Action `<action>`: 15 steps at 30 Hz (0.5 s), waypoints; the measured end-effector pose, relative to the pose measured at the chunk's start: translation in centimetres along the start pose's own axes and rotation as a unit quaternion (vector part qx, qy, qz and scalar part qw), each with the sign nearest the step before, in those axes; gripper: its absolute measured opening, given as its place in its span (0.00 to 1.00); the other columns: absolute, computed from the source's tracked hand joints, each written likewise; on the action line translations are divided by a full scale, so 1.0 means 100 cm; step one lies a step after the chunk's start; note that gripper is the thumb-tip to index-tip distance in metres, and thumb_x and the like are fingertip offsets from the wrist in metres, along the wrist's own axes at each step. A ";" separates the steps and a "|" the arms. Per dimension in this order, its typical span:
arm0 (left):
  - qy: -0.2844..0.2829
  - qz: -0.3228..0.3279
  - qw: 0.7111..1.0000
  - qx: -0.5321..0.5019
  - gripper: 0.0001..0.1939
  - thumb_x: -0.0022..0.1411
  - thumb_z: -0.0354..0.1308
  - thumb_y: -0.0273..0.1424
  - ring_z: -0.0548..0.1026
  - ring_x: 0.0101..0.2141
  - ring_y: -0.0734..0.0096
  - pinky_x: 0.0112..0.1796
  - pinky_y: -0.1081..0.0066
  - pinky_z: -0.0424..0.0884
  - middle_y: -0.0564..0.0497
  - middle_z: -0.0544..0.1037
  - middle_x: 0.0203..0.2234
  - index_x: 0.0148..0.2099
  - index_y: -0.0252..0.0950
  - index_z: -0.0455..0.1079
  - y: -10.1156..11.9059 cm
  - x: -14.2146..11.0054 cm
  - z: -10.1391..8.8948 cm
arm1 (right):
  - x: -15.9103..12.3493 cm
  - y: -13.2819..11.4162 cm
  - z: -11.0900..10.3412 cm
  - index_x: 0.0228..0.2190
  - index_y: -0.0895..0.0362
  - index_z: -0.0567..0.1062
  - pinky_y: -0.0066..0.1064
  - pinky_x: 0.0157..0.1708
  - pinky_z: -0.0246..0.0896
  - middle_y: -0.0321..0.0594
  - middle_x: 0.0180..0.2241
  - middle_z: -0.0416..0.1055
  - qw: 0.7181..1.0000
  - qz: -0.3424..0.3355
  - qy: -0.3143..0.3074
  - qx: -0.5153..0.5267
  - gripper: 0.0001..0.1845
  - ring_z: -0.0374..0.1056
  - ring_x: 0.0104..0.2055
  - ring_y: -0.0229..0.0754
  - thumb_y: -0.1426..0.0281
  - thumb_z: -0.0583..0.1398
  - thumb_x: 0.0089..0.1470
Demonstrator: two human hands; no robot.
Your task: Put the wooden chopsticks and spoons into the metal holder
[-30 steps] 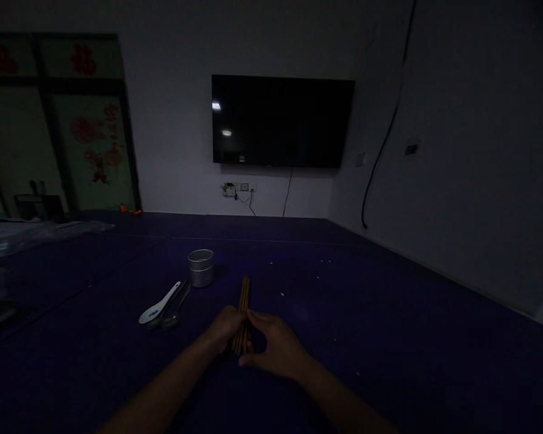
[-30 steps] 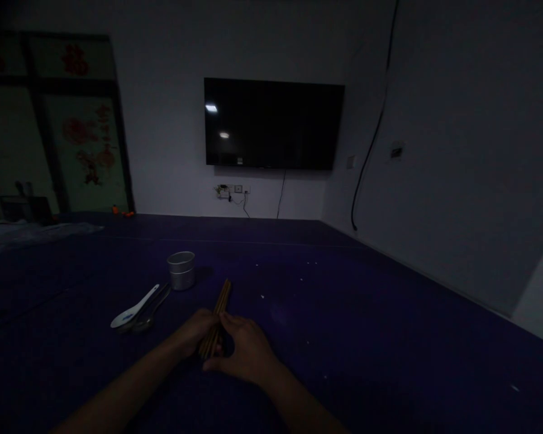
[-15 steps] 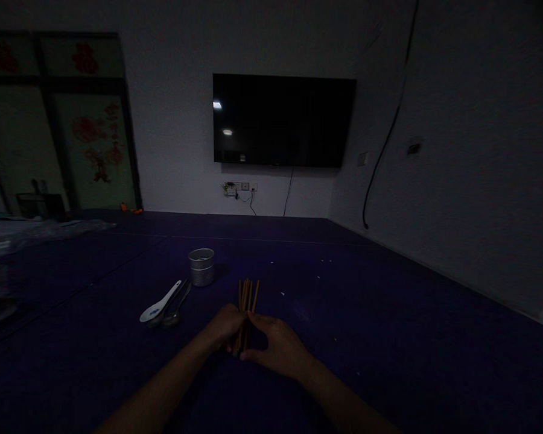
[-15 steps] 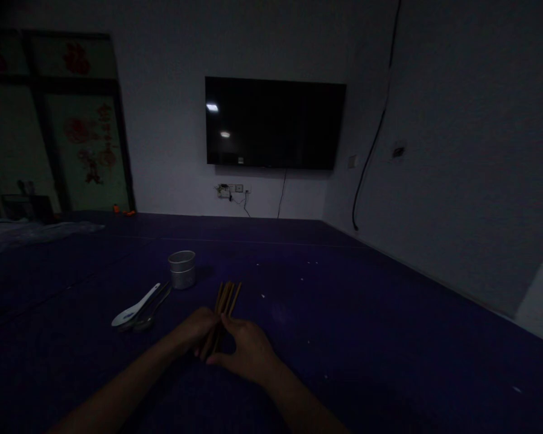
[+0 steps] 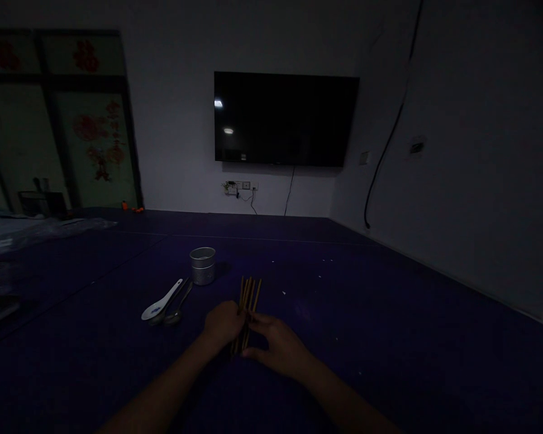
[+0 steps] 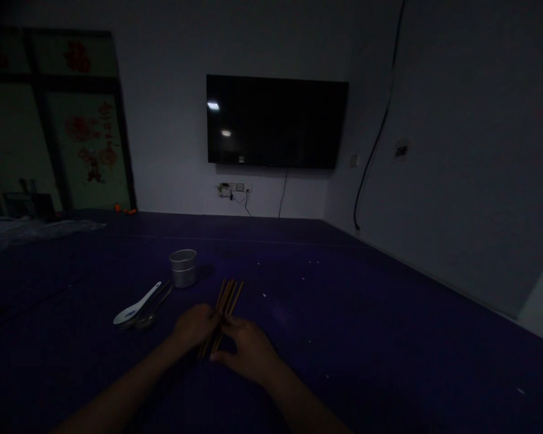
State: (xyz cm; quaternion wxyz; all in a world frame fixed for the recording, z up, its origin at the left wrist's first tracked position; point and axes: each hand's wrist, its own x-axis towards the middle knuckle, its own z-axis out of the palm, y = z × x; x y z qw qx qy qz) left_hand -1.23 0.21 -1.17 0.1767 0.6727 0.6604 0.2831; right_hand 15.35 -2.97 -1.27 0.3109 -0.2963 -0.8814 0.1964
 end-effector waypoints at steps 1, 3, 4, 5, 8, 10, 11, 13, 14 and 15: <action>0.001 0.002 1.000 0.006 0.15 0.55 0.52 0.40 0.77 0.36 0.55 0.37 0.65 0.67 0.42 0.77 0.25 0.23 0.37 0.70 0.000 0.000 0.000 | 0.000 -0.001 0.000 0.47 0.51 0.74 0.36 0.53 0.59 0.41 0.51 0.71 1.000 0.001 0.001 0.006 0.21 0.66 0.52 0.46 0.64 0.64 0.49; -0.003 0.009 1.000 0.027 0.15 0.56 0.52 0.40 0.77 0.36 0.56 0.38 0.65 0.67 0.41 0.78 0.27 0.24 0.37 0.72 0.001 -0.001 -0.001 | 0.001 -0.002 -0.001 0.43 0.51 0.76 0.35 0.52 0.60 0.40 0.49 0.72 1.000 0.009 0.001 0.017 0.17 0.68 0.51 0.45 0.65 0.63 0.50; -0.010 0.016 0.999 0.040 0.16 0.57 0.51 0.40 0.77 0.36 0.56 0.38 0.65 0.67 0.41 0.78 0.27 0.25 0.36 0.72 0.002 -0.001 -0.001 | 0.001 -0.003 -0.001 0.42 0.52 0.76 0.35 0.51 0.60 0.40 0.48 0.73 1.000 0.015 0.001 0.021 0.15 0.68 0.51 0.45 0.66 0.63 0.50; -0.018 0.024 0.998 0.056 0.16 0.58 0.50 0.39 0.77 0.36 0.56 0.38 0.65 0.67 0.40 0.79 0.28 0.26 0.36 0.73 0.004 -0.002 -0.002 | 0.001 -0.003 -0.001 0.41 0.52 0.77 0.35 0.51 0.60 0.41 0.47 0.73 1.000 0.021 0.001 0.023 0.14 0.68 0.50 0.45 0.66 0.63 0.50; -0.047 0.043 0.989 0.134 0.19 0.62 0.45 0.39 0.77 0.37 0.58 0.38 0.66 0.68 0.40 0.79 0.32 0.32 0.35 0.75 0.009 -0.004 -0.004 | 0.001 -0.002 -0.001 0.40 0.53 0.77 0.36 0.51 0.61 0.41 0.46 0.74 0.999 0.030 0.000 0.033 0.13 0.69 0.49 0.46 0.68 0.63 0.50; -0.065 0.051 0.978 0.193 0.21 0.64 0.43 0.38 0.77 0.38 0.59 0.38 0.67 0.68 0.40 0.79 0.34 0.36 0.35 0.75 0.011 -0.005 -0.005 | 0.001 -0.002 -0.001 0.39 0.54 0.78 0.36 0.51 0.61 0.42 0.45 0.75 0.999 0.030 0.003 0.041 0.13 0.69 0.49 0.46 0.68 0.64 0.49; -0.070 0.053 0.973 0.215 0.21 0.64 0.42 0.38 0.77 0.39 0.59 0.38 0.67 0.68 0.41 0.79 0.35 0.38 0.35 0.75 0.012 -0.005 -0.006 | 0.001 -0.002 -0.001 0.39 0.54 0.78 0.36 0.51 0.61 0.42 0.45 0.75 0.999 0.030 0.006 0.043 0.13 0.69 0.49 0.46 0.69 0.64 0.48; -0.081 0.058 0.967 0.236 0.23 0.65 0.40 0.39 0.77 0.39 0.61 0.37 0.69 0.68 0.42 0.79 0.36 0.39 0.35 0.75 0.012 -0.004 -0.008 | 0.001 -0.002 -0.001 0.39 0.54 0.78 0.36 0.51 0.61 0.41 0.44 0.75 0.999 0.029 0.008 0.042 0.13 0.69 0.49 0.46 0.70 0.64 0.48; -0.086 0.063 0.966 0.237 0.23 0.66 0.39 0.39 0.77 0.38 0.62 0.36 0.69 0.68 0.42 0.79 0.35 0.39 0.35 0.75 0.012 -0.003 -0.009 | 0.001 -0.002 -0.002 0.40 0.53 0.78 0.36 0.51 0.61 0.40 0.44 0.75 0.999 0.028 0.008 0.040 0.13 0.69 0.49 0.46 0.70 0.64 0.49; -0.091 0.070 0.965 0.236 0.24 0.66 0.39 0.39 0.77 0.37 0.63 0.35 0.70 0.68 0.43 0.79 0.34 0.38 0.35 0.75 0.011 -0.002 -0.010 | 0.001 -0.001 -0.002 0.40 0.53 0.77 0.35 0.51 0.61 0.40 0.44 0.75 0.999 0.027 0.006 0.038 0.13 0.69 0.49 0.45 0.70 0.63 0.49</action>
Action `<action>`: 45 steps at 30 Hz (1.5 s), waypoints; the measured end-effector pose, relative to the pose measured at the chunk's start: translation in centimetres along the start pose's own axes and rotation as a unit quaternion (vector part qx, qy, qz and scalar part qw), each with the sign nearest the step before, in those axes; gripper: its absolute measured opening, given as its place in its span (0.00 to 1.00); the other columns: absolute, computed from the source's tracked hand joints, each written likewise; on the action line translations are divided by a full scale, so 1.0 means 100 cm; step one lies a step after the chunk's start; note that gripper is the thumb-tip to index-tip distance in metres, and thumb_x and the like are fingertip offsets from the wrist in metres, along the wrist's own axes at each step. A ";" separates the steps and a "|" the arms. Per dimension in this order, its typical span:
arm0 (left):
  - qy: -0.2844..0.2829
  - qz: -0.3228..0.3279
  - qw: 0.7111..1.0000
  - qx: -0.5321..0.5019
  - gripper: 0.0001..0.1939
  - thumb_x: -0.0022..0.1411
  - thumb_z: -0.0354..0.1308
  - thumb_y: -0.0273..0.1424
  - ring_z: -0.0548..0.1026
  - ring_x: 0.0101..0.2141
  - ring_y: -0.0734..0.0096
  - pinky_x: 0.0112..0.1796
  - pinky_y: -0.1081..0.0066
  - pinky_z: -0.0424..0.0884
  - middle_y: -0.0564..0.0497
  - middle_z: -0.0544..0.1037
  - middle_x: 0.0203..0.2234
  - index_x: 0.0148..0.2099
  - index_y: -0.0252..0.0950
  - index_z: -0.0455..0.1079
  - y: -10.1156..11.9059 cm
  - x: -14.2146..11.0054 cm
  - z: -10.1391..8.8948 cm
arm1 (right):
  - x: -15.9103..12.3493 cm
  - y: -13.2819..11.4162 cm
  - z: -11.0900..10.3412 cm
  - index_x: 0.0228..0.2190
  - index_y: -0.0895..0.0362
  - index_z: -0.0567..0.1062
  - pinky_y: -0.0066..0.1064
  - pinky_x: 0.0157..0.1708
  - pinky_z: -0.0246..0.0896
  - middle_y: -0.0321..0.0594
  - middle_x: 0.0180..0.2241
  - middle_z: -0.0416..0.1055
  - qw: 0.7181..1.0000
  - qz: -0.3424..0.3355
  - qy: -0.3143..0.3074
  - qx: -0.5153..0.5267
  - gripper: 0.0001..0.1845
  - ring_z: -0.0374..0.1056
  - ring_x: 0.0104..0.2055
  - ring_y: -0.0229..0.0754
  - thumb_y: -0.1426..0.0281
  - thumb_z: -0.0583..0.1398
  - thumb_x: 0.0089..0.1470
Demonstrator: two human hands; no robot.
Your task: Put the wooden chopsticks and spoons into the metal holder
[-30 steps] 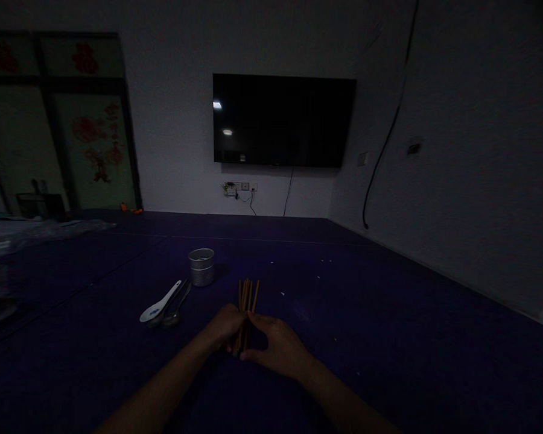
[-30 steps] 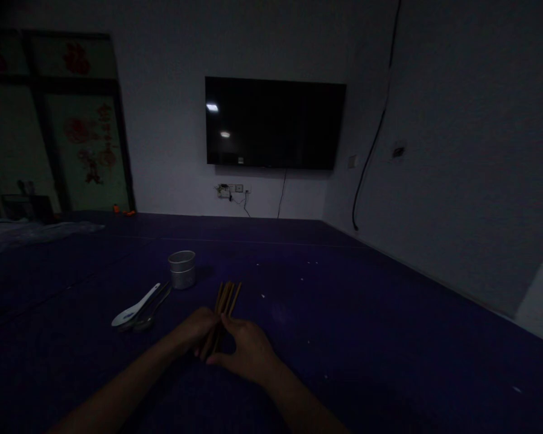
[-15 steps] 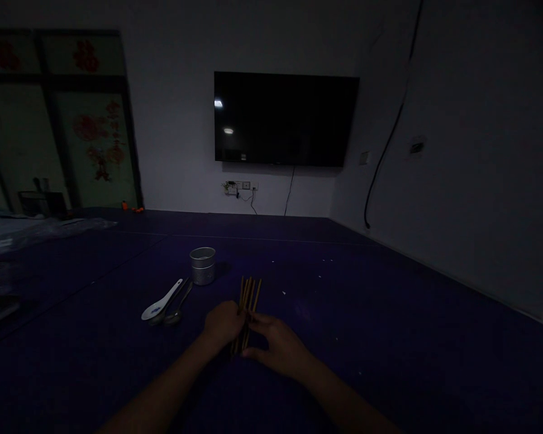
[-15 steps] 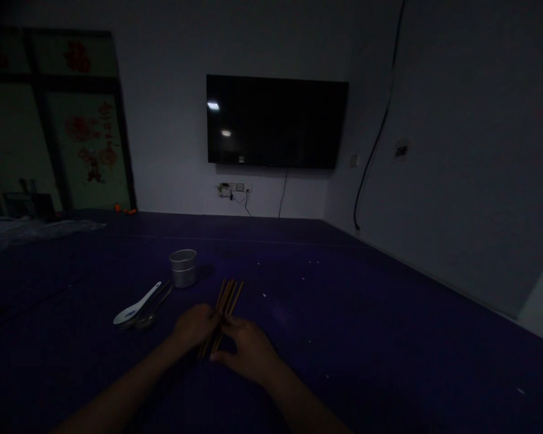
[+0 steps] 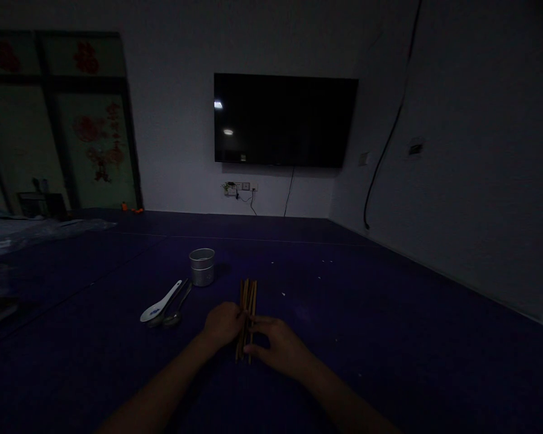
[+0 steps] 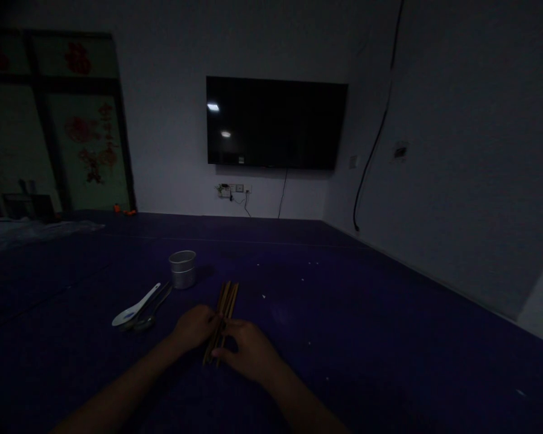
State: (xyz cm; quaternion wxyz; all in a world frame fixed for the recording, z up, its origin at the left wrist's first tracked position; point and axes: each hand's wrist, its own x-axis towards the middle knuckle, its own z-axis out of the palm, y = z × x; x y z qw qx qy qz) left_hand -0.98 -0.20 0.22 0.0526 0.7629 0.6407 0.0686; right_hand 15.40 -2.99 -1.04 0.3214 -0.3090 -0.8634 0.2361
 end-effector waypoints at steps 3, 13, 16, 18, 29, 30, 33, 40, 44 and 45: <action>0.000 0.028 1.000 -0.002 0.26 0.66 0.38 0.40 0.77 0.34 0.65 0.32 0.71 0.66 0.45 0.79 0.30 0.34 0.37 0.75 -0.006 0.001 -0.001 | 0.000 0.002 -0.001 0.41 0.53 0.77 0.35 0.52 0.60 0.40 0.47 0.74 1.000 0.007 -0.008 -0.014 0.14 0.68 0.50 0.45 0.67 0.63 0.50; 0.029 0.017 0.999 0.023 0.24 0.65 0.39 0.42 0.77 0.34 0.64 0.33 0.71 0.66 0.46 0.79 0.29 0.34 0.37 0.74 -0.007 -0.005 0.003 | 0.001 0.004 0.000 0.48 0.53 0.74 0.39 0.54 0.58 0.43 0.54 0.68 0.997 0.022 -0.021 -0.074 0.21 0.65 0.54 0.48 0.63 0.61 0.52; 0.033 0.004 0.999 0.019 0.25 0.66 0.38 0.42 0.77 0.34 0.64 0.34 0.70 0.67 0.45 0.78 0.29 0.34 0.36 0.74 -0.008 -0.006 0.003 | 0.000 0.002 -0.001 0.49 0.52 0.73 0.39 0.53 0.59 0.43 0.52 0.69 0.996 0.023 -0.017 -0.084 0.20 0.66 0.53 0.48 0.62 0.59 0.53; 0.037 -0.003 0.999 0.021 0.25 0.66 0.38 0.41 0.77 0.34 0.64 0.34 0.70 0.67 0.45 0.79 0.30 0.34 0.36 0.74 -0.008 -0.007 0.003 | 0.000 0.003 -0.002 0.50 0.51 0.72 0.40 0.52 0.60 0.42 0.51 0.70 0.995 0.027 -0.016 -0.091 0.21 0.66 0.52 0.48 0.62 0.58 0.54; 0.030 0.045 0.997 0.056 0.22 0.66 0.38 0.37 0.78 0.35 0.62 0.35 0.68 0.69 0.43 0.79 0.34 0.38 0.36 0.74 -0.009 -0.007 0.000 | -0.001 0.007 0.002 0.52 0.50 0.70 0.43 0.54 0.57 0.42 0.54 0.67 0.993 0.017 -0.018 -0.118 0.23 0.64 0.54 0.49 0.63 0.59 0.54; 0.029 0.048 0.997 0.060 0.22 0.66 0.38 0.37 0.78 0.35 0.61 0.36 0.67 0.69 0.43 0.79 0.34 0.39 0.36 0.73 -0.009 -0.007 0.000 | -0.001 0.007 0.002 0.52 0.50 0.69 0.43 0.54 0.56 0.43 0.55 0.67 0.993 0.018 -0.016 -0.119 0.23 0.63 0.55 0.50 0.63 0.59 0.54; 0.029 0.063 0.996 0.059 0.21 0.66 0.38 0.37 0.78 0.36 0.61 0.37 0.67 0.70 0.43 0.79 0.34 0.40 0.36 0.73 -0.008 -0.007 0.001 | -0.001 0.006 0.002 0.52 0.52 0.69 0.43 0.55 0.56 0.43 0.55 0.66 0.993 0.018 -0.017 -0.112 0.23 0.63 0.55 0.49 0.62 0.59 0.54; 0.037 0.029 0.998 0.049 0.22 0.66 0.38 0.40 0.77 0.37 0.60 0.37 0.67 0.69 0.42 0.79 0.34 0.41 0.35 0.71 -0.007 -0.007 0.001 | -0.001 0.005 0.001 0.53 0.53 0.68 0.46 0.57 0.53 0.44 0.56 0.65 0.994 0.019 -0.012 -0.102 0.25 0.60 0.57 0.50 0.61 0.59 0.54; 0.043 0.017 0.998 0.038 0.21 0.67 0.38 0.40 0.77 0.38 0.61 0.37 0.68 0.68 0.43 0.78 0.34 0.41 0.35 0.70 -0.007 -0.008 0.000 | -0.002 0.005 0.001 0.54 0.53 0.68 0.45 0.58 0.51 0.44 0.57 0.63 0.993 0.030 -0.019 -0.111 0.25 0.58 0.59 0.49 0.60 0.58 0.54; 0.046 0.017 0.998 0.037 0.21 0.67 0.38 0.40 0.77 0.38 0.61 0.38 0.68 0.67 0.43 0.78 0.34 0.41 0.35 0.70 -0.007 -0.008 0.000 | -0.003 0.006 0.002 0.53 0.53 0.68 0.46 0.58 0.51 0.44 0.58 0.62 0.993 0.035 -0.020 -0.114 0.26 0.57 0.59 0.50 0.60 0.58 0.54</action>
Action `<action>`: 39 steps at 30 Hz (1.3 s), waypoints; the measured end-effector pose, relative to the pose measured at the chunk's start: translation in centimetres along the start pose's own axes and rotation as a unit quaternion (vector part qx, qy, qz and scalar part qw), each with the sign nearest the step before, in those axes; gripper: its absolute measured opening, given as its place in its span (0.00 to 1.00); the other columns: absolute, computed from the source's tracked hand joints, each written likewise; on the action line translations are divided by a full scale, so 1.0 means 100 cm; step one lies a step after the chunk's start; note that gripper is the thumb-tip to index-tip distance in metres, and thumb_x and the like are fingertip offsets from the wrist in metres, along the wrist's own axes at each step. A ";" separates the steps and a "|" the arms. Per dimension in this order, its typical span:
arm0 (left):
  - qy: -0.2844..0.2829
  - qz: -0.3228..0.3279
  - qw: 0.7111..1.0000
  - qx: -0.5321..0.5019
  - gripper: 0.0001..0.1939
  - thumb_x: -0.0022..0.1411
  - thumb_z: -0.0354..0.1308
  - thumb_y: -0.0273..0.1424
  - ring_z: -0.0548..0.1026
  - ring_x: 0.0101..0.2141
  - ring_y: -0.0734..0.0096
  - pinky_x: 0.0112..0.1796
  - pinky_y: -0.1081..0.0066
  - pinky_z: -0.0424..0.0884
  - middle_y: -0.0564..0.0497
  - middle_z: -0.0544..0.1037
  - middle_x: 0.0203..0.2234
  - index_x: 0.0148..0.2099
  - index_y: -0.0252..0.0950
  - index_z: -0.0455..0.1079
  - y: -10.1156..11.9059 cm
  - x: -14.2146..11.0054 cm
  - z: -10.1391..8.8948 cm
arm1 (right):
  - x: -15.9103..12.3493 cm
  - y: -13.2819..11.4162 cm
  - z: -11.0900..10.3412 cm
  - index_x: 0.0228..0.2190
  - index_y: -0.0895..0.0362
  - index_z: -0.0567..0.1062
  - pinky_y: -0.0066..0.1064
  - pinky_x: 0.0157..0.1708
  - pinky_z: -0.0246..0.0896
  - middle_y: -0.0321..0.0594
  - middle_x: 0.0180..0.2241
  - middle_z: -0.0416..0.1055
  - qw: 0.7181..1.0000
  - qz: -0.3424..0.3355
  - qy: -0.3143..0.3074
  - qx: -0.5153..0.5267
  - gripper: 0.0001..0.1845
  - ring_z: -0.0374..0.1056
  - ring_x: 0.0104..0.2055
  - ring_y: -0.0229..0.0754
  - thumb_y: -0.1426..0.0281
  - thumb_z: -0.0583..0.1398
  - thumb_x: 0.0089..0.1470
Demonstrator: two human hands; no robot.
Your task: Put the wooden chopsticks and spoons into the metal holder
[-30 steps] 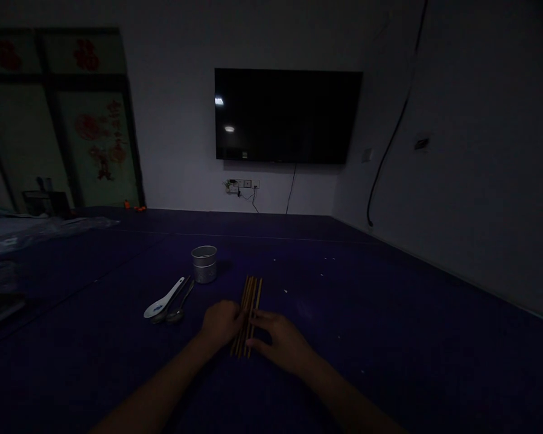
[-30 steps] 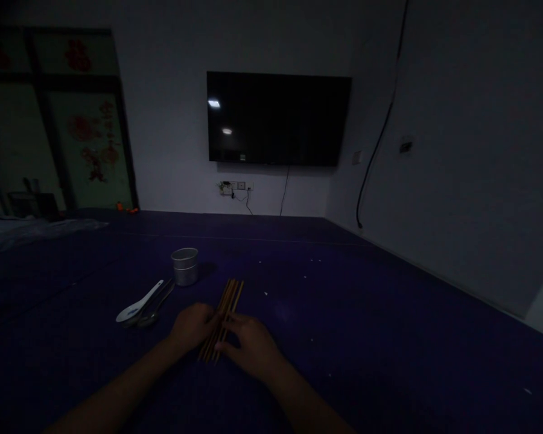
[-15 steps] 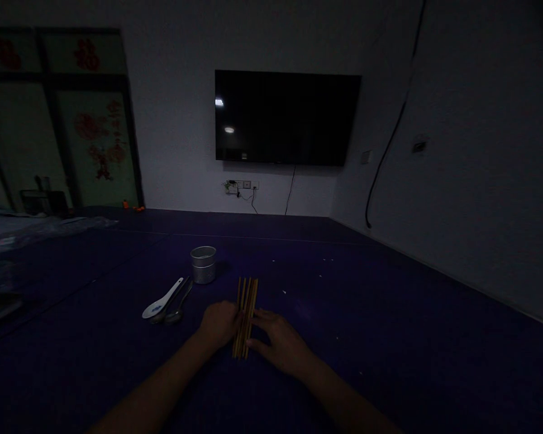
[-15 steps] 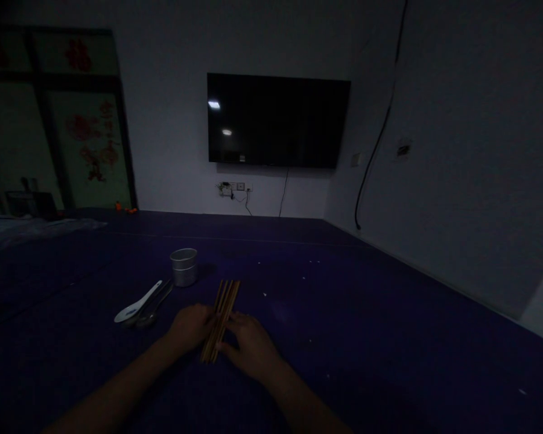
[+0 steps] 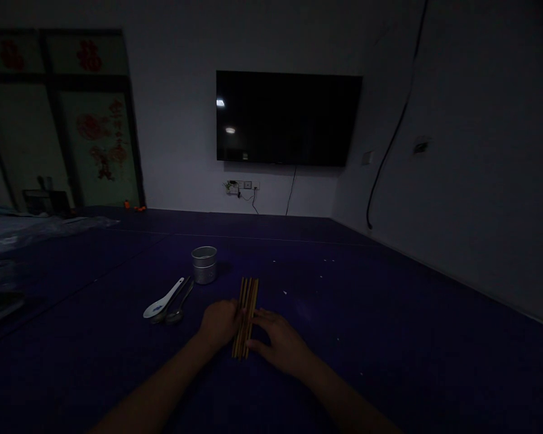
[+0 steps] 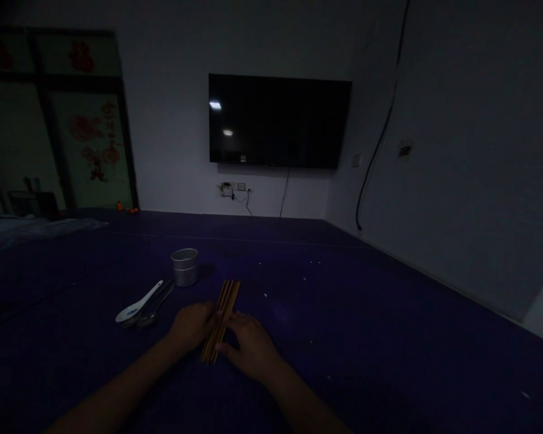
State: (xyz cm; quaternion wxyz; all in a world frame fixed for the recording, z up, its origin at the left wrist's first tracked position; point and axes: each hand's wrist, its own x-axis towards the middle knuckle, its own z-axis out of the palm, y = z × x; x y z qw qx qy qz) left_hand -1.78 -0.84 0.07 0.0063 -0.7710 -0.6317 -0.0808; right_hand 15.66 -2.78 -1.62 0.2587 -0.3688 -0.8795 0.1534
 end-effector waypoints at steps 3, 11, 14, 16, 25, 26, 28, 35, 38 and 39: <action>0.018 0.006 1.000 0.007 0.20 0.67 0.39 0.39 0.75 0.39 0.59 0.39 0.65 0.66 0.41 0.78 0.35 0.40 0.34 0.70 0.001 0.000 0.000 | -0.001 0.003 0.002 0.53 0.53 0.68 0.49 0.59 0.48 0.46 0.58 0.61 1.000 0.019 -0.003 -0.012 0.27 0.55 0.60 0.52 0.57 0.58 0.54; 0.032 0.017 0.999 -0.001 0.19 0.67 0.41 0.37 0.73 0.43 0.60 0.42 0.63 0.64 0.41 0.76 0.39 0.41 0.34 0.70 0.000 0.001 0.003 | -0.002 0.003 0.000 0.56 0.52 0.64 0.54 0.60 0.40 0.44 0.60 0.58 0.998 0.046 -0.036 -0.017 0.30 0.49 0.63 0.53 0.52 0.54 0.56; 0.027 0.022 0.999 -0.017 0.17 0.67 0.41 0.35 0.73 0.42 0.62 0.42 0.65 0.64 0.42 0.77 0.39 0.40 0.34 0.70 -0.001 0.002 0.005 | -0.002 0.003 0.001 0.56 0.53 0.63 0.54 0.60 0.40 0.44 0.60 0.57 0.998 0.046 -0.040 -0.020 0.30 0.49 0.63 0.53 0.53 0.54 0.56; 0.024 0.030 0.999 -0.027 0.16 0.67 0.42 0.34 0.73 0.42 0.63 0.41 0.66 0.64 0.43 0.76 0.40 0.40 0.34 0.70 -0.002 0.002 0.006 | -0.002 0.003 0.002 0.57 0.53 0.63 0.53 0.60 0.40 0.44 0.61 0.57 0.998 0.043 -0.038 -0.022 0.30 0.49 0.63 0.52 0.53 0.55 0.56; 0.048 0.016 0.998 -0.045 0.16 0.67 0.40 0.33 0.71 0.45 0.62 0.43 0.66 0.65 0.42 0.75 0.44 0.47 0.33 0.67 -0.003 0.004 0.006 | 0.000 -0.002 -0.002 0.58 0.52 0.62 0.50 0.60 0.45 0.44 0.60 0.57 0.999 0.015 -0.028 -0.028 0.30 0.52 0.62 0.51 0.55 0.55 0.57; 0.049 0.018 0.998 -0.047 0.16 0.67 0.41 0.32 0.70 0.46 0.62 0.44 0.66 0.64 0.42 0.74 0.45 0.49 0.34 0.66 -0.003 0.004 0.006 | 0.000 -0.002 -0.002 0.58 0.52 0.62 0.49 0.60 0.45 0.44 0.60 0.57 0.999 0.014 -0.029 -0.029 0.30 0.52 0.62 0.51 0.55 0.55 0.56; 0.042 0.023 0.998 -0.043 0.17 0.67 0.41 0.32 0.70 0.46 0.62 0.44 0.66 0.64 0.42 0.73 0.46 0.51 0.35 0.65 -0.003 0.004 0.007 | 0.000 -0.001 -0.002 0.58 0.52 0.62 0.49 0.60 0.45 0.45 0.60 0.57 0.999 0.013 -0.030 -0.030 0.30 0.52 0.62 0.51 0.56 0.55 0.56; 0.030 0.039 0.999 -0.023 0.19 0.67 0.39 0.33 0.72 0.41 0.62 0.41 0.65 0.65 0.42 0.74 0.40 0.49 0.37 0.69 -0.004 0.005 0.010 | -0.001 -0.005 -0.004 0.59 0.53 0.60 0.51 0.60 0.44 0.48 0.62 0.54 0.998 0.029 -0.052 -0.032 0.36 0.51 0.62 0.54 0.51 0.57 0.53; 0.031 0.039 0.998 -0.031 0.19 0.67 0.39 0.33 0.72 0.42 0.62 0.42 0.65 0.65 0.42 0.74 0.40 0.50 0.36 0.69 -0.004 0.005 0.011 | -0.001 -0.006 -0.005 0.59 0.51 0.59 0.52 0.60 0.42 0.48 0.62 0.53 0.997 0.034 -0.061 -0.029 0.41 0.49 0.63 0.56 0.47 0.59 0.48; 0.030 0.039 0.998 -0.032 0.19 0.67 0.39 0.33 0.71 0.42 0.63 0.42 0.65 0.65 0.42 0.74 0.40 0.50 0.36 0.69 -0.004 0.005 0.011 | -0.001 -0.006 -0.005 0.59 0.51 0.59 0.53 0.60 0.42 0.48 0.62 0.52 0.997 0.032 -0.062 -0.026 0.42 0.49 0.63 0.56 0.47 0.59 0.48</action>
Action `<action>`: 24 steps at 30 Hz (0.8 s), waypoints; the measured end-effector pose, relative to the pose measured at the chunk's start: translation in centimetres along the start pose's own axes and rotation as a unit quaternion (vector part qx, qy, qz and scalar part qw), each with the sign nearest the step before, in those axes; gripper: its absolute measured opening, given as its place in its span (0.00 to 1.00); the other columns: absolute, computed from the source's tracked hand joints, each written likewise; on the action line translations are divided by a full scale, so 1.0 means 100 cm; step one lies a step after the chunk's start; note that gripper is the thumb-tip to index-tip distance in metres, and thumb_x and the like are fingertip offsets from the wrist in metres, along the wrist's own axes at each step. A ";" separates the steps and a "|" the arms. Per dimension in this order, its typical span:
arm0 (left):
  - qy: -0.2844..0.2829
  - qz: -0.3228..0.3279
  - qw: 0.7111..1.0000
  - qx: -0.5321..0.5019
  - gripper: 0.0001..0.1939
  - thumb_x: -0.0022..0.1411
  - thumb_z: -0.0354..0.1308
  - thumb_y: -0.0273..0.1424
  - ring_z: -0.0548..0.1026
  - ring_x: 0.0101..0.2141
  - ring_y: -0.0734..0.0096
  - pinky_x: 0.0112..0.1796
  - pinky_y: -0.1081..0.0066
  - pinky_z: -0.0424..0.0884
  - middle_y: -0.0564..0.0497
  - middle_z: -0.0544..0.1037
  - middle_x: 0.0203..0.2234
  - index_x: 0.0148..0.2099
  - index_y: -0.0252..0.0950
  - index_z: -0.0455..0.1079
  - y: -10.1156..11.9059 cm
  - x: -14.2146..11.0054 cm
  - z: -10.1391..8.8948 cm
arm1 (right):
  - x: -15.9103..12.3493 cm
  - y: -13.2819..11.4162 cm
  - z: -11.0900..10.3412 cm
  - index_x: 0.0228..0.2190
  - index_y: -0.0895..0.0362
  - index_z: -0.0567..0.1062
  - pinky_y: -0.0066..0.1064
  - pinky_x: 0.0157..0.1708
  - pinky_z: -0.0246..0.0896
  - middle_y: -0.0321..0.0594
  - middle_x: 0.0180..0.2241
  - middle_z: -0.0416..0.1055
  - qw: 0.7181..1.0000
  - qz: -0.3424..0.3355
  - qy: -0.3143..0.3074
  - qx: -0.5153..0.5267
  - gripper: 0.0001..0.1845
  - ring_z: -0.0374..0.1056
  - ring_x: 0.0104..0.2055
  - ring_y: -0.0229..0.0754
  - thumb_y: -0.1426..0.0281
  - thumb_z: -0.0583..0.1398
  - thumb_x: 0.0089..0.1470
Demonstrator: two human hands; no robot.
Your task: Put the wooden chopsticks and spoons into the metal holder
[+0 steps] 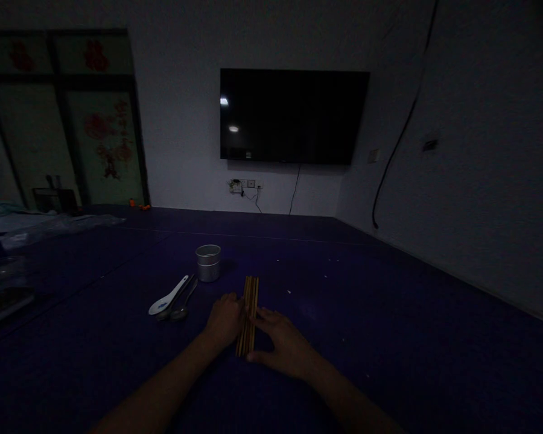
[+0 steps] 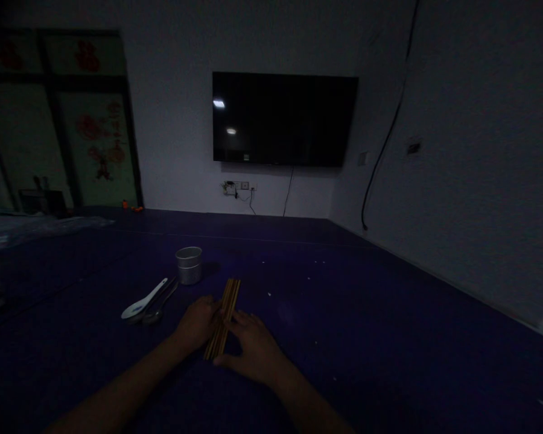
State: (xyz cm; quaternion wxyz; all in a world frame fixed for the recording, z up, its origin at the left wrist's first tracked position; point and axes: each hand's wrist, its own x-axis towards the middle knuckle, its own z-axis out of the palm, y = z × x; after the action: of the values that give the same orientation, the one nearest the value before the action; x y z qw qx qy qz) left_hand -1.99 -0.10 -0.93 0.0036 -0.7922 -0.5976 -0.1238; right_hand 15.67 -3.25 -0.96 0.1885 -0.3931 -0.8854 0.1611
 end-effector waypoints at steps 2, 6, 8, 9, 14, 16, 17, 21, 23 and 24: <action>-0.006 -0.001 1.000 0.001 0.19 0.67 0.39 0.33 0.72 0.41 0.63 0.42 0.65 0.65 0.42 0.74 0.40 0.49 0.36 0.69 0.000 0.000 0.000 | 0.000 0.001 0.001 0.60 0.50 0.58 0.53 0.60 0.41 0.47 0.63 0.52 1.000 -0.004 -0.001 0.004 0.43 0.49 0.63 0.56 0.47 0.60 0.46; -0.005 -0.001 1.000 0.015 0.19 0.67 0.39 0.34 0.72 0.41 0.63 0.42 0.65 0.65 0.42 0.74 0.39 0.46 0.36 0.70 0.001 0.000 -0.001 | 0.000 0.002 0.003 0.59 0.50 0.59 0.52 0.60 0.40 0.47 0.62 0.53 1.000 -0.002 -0.004 0.001 0.44 0.48 0.63 0.57 0.47 0.62 0.44; -0.003 -0.001 1.000 0.019 0.19 0.67 0.39 0.34 0.72 0.41 0.62 0.42 0.65 0.65 0.42 0.74 0.38 0.45 0.36 0.71 0.001 -0.001 -0.002 | 0.000 0.002 0.004 0.59 0.51 0.60 0.52 0.60 0.41 0.48 0.62 0.54 1.000 0.002 -0.002 -0.002 0.44 0.48 0.63 0.56 0.49 0.62 0.44; -0.004 -0.001 1.000 0.020 0.19 0.67 0.40 0.34 0.72 0.41 0.62 0.42 0.65 0.65 0.43 0.74 0.38 0.45 0.36 0.71 0.001 -0.001 -0.002 | 0.000 0.002 0.004 0.59 0.51 0.59 0.52 0.60 0.41 0.48 0.62 0.54 1.000 0.003 -0.001 -0.003 0.43 0.49 0.63 0.56 0.49 0.62 0.45; -0.008 -0.002 1.000 0.013 0.18 0.67 0.41 0.34 0.72 0.41 0.63 0.42 0.66 0.65 0.43 0.75 0.38 0.46 0.36 0.71 0.001 -0.001 -0.003 | -0.001 -0.001 0.001 0.59 0.54 0.60 0.52 0.60 0.41 0.50 0.62 0.52 1.000 -0.001 -0.001 -0.009 0.42 0.48 0.63 0.56 0.50 0.61 0.47; -0.008 0.003 1.000 0.009 0.18 0.67 0.40 0.34 0.72 0.41 0.63 0.42 0.66 0.65 0.43 0.75 0.38 0.46 0.36 0.71 0.001 0.000 -0.002 | -0.001 -0.002 0.000 0.59 0.54 0.61 0.52 0.60 0.41 0.50 0.62 0.52 1.000 -0.001 -0.003 -0.008 0.41 0.48 0.63 0.56 0.50 0.61 0.48; -0.007 0.006 1.000 0.008 0.18 0.67 0.40 0.34 0.72 0.41 0.63 0.42 0.66 0.65 0.43 0.75 0.37 0.45 0.36 0.71 0.000 0.000 -0.002 | -0.001 -0.003 0.000 0.59 0.54 0.61 0.52 0.61 0.41 0.49 0.62 0.52 1.000 -0.001 -0.003 -0.008 0.40 0.48 0.63 0.56 0.50 0.60 0.48; -0.004 0.013 1.000 0.012 0.18 0.67 0.41 0.34 0.72 0.41 0.63 0.42 0.66 0.65 0.43 0.75 0.37 0.45 0.35 0.71 0.000 0.000 -0.002 | -0.001 -0.003 -0.001 0.59 0.52 0.61 0.52 0.61 0.41 0.48 0.63 0.52 1.000 -0.005 -0.004 -0.006 0.40 0.48 0.63 0.56 0.51 0.61 0.48; -0.005 0.012 1.000 0.010 0.18 0.67 0.41 0.34 0.72 0.41 0.63 0.42 0.66 0.65 0.43 0.75 0.38 0.45 0.36 0.71 0.000 0.000 -0.003 | -0.001 -0.003 0.000 0.59 0.52 0.61 0.52 0.61 0.41 0.48 0.63 0.51 1.000 -0.002 -0.005 -0.007 0.40 0.48 0.64 0.56 0.50 0.61 0.48; -0.006 0.009 1.000 0.009 0.18 0.66 0.41 0.34 0.72 0.41 0.64 0.42 0.67 0.65 0.43 0.75 0.38 0.45 0.36 0.71 0.001 -0.001 -0.004 | -0.001 -0.003 0.000 0.59 0.52 0.61 0.52 0.61 0.41 0.48 0.63 0.51 1.000 0.000 -0.006 -0.007 0.40 0.48 0.64 0.56 0.50 0.60 0.48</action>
State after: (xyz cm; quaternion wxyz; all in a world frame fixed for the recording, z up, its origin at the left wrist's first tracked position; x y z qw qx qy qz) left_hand -1.99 -0.25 -0.57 0.0084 -0.7981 -0.5917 -0.1137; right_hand 15.58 -3.52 -0.86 0.1799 -0.3930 -0.8880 0.1571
